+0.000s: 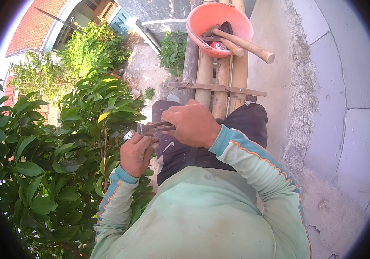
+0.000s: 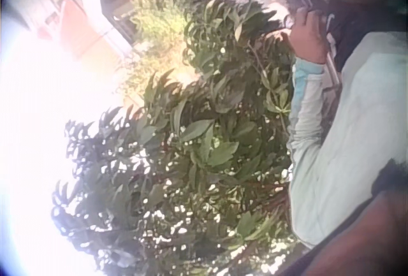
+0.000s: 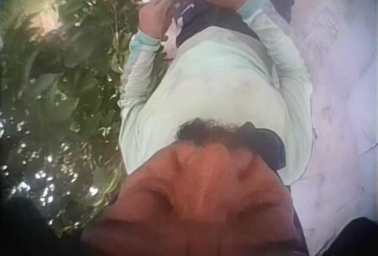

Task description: The person secures bamboo poles on a scaffolding platform using wire and pliers. They repeatedly wrap wire around the joints, twist it with pliers, and trim the excess. The person works on multiple joints to stabilize the structure.

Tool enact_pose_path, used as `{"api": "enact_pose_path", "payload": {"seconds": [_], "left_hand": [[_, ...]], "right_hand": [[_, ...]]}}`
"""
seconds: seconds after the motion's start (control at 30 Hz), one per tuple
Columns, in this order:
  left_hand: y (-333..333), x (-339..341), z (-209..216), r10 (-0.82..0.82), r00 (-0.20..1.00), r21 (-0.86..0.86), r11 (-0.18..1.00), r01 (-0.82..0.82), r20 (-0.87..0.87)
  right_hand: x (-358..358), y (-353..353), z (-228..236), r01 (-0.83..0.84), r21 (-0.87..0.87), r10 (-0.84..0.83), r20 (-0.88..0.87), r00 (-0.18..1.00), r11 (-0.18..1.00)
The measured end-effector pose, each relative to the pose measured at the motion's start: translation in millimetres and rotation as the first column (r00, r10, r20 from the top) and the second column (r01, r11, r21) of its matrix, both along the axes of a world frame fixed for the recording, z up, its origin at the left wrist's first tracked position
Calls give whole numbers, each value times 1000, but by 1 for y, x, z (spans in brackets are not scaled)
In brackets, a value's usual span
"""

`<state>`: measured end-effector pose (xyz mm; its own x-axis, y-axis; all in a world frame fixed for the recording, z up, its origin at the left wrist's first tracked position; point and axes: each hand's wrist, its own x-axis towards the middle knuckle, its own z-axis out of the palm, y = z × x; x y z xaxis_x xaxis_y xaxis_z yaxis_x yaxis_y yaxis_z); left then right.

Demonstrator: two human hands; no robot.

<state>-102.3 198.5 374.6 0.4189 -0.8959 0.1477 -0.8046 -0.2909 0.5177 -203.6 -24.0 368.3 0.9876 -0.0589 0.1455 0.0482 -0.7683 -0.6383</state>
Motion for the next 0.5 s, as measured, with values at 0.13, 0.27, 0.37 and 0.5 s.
{"api": "enact_pose_path", "payload": {"seconds": [0.13,0.27,0.37,0.5], "left_hand": [[0,1,-12,-168,828,-90,986,142,-534],[10,2,-21,94,-51,92,995,38,-994],[8,-10,-31,78,-351,90,996,-17,-933],[9,1,-61,156,228,103,968,-229,-961]], "right_hand": [[-7,-13,-20,-140,180,144,-6,990,974],[-12,-14,-32,-168,353,163,42,986,920],[-15,-13,-42,-160,363,167,13,986,918],[-18,-10,-44,-7,170,-39,262,964,985]]}}
